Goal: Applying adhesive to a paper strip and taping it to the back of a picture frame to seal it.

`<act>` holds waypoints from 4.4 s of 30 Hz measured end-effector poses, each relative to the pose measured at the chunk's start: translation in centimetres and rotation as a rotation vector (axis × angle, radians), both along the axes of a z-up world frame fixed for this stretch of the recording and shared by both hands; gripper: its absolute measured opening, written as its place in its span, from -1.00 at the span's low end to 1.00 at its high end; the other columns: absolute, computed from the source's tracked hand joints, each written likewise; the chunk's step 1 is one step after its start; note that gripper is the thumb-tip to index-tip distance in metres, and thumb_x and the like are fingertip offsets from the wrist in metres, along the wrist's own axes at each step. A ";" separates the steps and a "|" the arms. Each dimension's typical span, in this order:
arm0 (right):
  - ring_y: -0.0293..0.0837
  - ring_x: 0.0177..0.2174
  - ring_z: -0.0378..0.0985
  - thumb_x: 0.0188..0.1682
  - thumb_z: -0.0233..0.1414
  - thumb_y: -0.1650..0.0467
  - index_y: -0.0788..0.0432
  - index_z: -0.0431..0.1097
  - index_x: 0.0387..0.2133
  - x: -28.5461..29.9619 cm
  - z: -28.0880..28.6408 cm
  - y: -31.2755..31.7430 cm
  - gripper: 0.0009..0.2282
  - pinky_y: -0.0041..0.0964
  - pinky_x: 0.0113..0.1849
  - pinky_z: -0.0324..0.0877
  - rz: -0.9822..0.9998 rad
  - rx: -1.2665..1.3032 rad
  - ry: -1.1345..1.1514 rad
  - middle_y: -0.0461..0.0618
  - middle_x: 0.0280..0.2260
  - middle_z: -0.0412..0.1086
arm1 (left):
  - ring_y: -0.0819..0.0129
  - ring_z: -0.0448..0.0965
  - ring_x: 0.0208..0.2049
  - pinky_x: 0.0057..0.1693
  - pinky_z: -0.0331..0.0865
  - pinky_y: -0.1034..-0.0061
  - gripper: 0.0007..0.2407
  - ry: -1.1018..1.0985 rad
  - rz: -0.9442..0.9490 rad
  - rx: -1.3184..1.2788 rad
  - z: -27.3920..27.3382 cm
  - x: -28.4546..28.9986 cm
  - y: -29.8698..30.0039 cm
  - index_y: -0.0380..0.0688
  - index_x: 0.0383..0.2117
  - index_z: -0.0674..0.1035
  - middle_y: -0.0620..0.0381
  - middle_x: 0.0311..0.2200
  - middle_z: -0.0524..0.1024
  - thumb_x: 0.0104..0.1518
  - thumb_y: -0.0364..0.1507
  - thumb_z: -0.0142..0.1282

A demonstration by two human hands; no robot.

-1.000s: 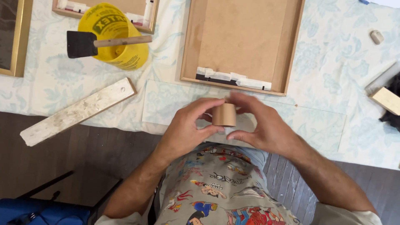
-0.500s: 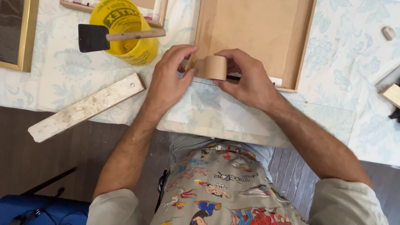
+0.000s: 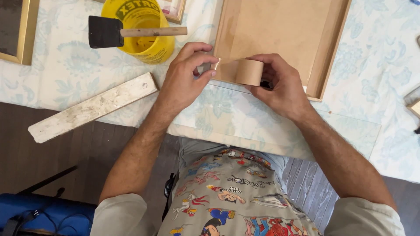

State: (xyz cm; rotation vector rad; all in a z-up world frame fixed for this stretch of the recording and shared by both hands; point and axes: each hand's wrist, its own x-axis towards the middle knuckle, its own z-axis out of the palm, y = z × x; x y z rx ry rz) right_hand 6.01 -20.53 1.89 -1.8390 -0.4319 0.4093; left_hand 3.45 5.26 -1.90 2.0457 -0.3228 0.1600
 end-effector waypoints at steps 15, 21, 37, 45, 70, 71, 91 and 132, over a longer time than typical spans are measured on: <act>-0.03 0.03 0.53 -0.09 0.25 0.58 0.30 0.23 0.08 0.1 -0.1 -0.1 -0.53 -0.23 0.09 0.48 0.011 -0.005 -0.002 0.17 0.04 0.40 | 0.38 0.52 -0.14 -0.23 0.42 0.62 -0.69 0.125 0.013 -0.056 0.6 0.5 0.5 -0.11 -0.11 0.56 0.08 0.00 0.45 0.02 -0.66 0.31; -0.01 0.04 0.52 -0.08 0.23 0.58 0.30 0.22 0.08 0.2 -0.1 -0.1 -0.54 -0.20 0.11 0.48 0.019 -0.002 -0.005 0.18 0.04 0.39 | 0.37 0.51 -0.12 -0.20 0.42 0.58 -0.74 0.143 -0.014 -0.033 0.5 0.6 0.8 -0.09 -0.13 0.61 0.08 0.01 0.43 0.06 -0.62 0.31; -0.06 0.00 0.52 -0.07 0.24 0.57 0.30 0.23 0.07 0.0 -0.4 -0.2 -0.55 -0.25 0.07 0.48 0.010 0.027 0.004 0.16 0.01 0.40 | 0.40 0.51 -0.03 -0.13 0.41 0.60 -0.77 0.146 -0.039 -0.065 0.0 0.8 1.0 -0.10 -0.10 0.69 0.11 0.04 0.41 0.12 -0.62 0.28; -0.05 0.01 0.52 -0.07 0.23 0.59 0.29 0.23 0.07 0.0 -0.2 -0.2 -0.55 -0.24 0.08 0.48 0.018 0.019 -0.014 0.16 0.02 0.40 | 0.38 0.49 0.03 -0.11 0.46 0.60 -0.76 0.150 -0.054 -0.044 0.2 0.8 1.1 -0.10 -0.08 0.68 0.11 0.05 0.40 0.12 -0.60 0.29; 0.03 -0.22 0.46 -0.13 0.29 0.41 0.33 0.37 0.00 0.5 3.5 -16.3 -0.56 -0.16 -0.17 0.36 0.089 -0.615 -0.355 0.17 -0.11 0.42 | 0.12 0.42 0.06 0.23 0.29 0.22 -0.69 0.016 -0.114 0.260 1.6 0.1 1.0 -0.18 0.05 0.64 0.00 0.03 0.48 0.16 -0.56 0.29; 0.02 -0.26 0.47 -0.15 0.31 0.35 0.29 0.38 -0.01 0.2 3.5 -17.8 -0.54 -0.13 -0.18 0.35 0.080 -0.739 -0.334 0.11 -0.13 0.43 | 0.11 0.41 0.08 0.26 0.27 0.21 -0.68 0.039 -0.108 0.277 1.8 0.1 1.0 -0.17 0.07 0.62 -0.03 0.07 0.48 0.16 -0.55 0.29; 0.21 -0.28 0.50 -0.01 0.15 0.20 0.26 0.23 0.00 0.9 3.4 -19.0 -0.53 0.08 -0.24 0.41 0.251 -1.058 -0.151 0.23 -0.23 0.40 | 0.07 0.47 0.12 0.29 0.32 0.27 -0.71 0.006 -0.101 0.289 2.9 -0.1 0.5 -0.29 0.07 0.65 -0.09 0.06 0.51 0.21 -0.67 0.27; -0.26 -0.72 0.17 0.21 -0.39 0.43 0.08 0.14 -0.45 2.5 5.5 -13.7 -0.76 -0.33 -0.67 0.16 0.673 -1.664 -0.276 -0.19 -0.70 0.15 | -0.02 0.46 0.08 0.24 0.33 0.18 -0.71 -0.056 -0.130 0.323 2.3 0.1 0.7 -0.34 0.07 0.64 -0.17 0.06 0.54 0.20 -0.64 0.28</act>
